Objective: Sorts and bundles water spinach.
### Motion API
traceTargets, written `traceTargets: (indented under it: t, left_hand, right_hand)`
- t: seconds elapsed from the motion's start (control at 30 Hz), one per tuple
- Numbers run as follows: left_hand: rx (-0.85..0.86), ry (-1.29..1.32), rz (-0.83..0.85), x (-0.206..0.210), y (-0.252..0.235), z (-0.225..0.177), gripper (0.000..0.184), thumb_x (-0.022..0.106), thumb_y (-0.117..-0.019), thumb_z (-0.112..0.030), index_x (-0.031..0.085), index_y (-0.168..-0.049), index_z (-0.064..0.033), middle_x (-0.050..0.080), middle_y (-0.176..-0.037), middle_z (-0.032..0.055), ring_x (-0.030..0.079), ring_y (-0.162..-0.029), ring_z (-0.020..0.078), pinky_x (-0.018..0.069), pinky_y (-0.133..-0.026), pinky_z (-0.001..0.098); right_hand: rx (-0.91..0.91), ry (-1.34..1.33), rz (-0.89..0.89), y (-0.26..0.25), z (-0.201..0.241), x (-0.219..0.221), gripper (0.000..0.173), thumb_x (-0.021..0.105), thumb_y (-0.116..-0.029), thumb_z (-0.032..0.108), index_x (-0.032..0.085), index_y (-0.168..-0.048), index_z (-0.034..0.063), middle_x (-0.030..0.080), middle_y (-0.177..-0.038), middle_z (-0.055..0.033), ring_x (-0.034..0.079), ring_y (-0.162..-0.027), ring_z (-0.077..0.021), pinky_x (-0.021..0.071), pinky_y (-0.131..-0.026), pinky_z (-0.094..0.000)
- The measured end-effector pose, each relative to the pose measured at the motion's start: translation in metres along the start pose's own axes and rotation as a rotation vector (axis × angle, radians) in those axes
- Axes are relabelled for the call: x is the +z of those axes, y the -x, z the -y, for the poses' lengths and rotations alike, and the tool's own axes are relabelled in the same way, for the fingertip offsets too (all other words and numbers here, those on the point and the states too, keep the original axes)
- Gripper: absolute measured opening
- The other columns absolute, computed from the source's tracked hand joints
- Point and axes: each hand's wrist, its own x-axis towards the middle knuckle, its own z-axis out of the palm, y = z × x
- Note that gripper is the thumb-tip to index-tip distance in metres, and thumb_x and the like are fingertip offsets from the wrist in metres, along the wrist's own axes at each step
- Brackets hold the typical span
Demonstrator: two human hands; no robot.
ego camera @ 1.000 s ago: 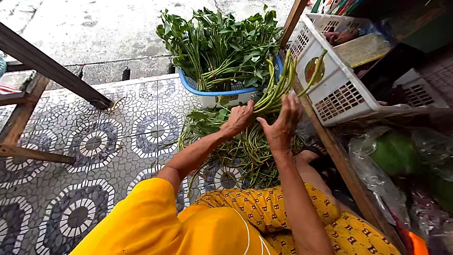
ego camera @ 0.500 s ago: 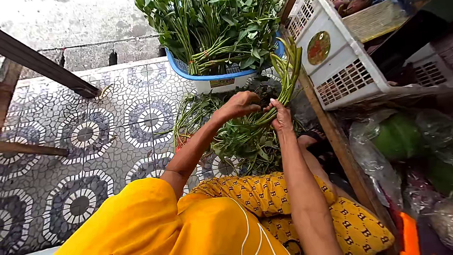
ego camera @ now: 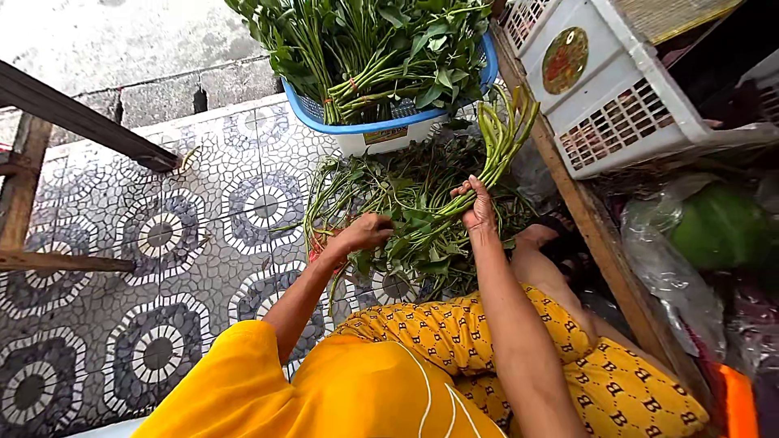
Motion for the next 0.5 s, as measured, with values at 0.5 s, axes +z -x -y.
traceTargets:
  t: [0.5]
  left_hand:
    - [0.044, -0.054, -0.101, 0.010, -0.019, -0.009, 0.026, 0.064, -0.0954, -0.002, 0.066, -0.121, 0.0018, 0.070, -0.107, 0.0235, 0.068, -0.100, 0.0394, 0.0507, -0.091, 0.0618]
  right_hand:
    - [-0.052, -0.014, -0.011, 0.005, 0.009, 0.002, 0.015, 0.052, -0.1053, 0.011, 0.058, -0.092, 0.0142, 0.061, -0.071, 0.0038, 0.065, -0.064, -0.0097, 0.0614, -0.071, -0.0292]
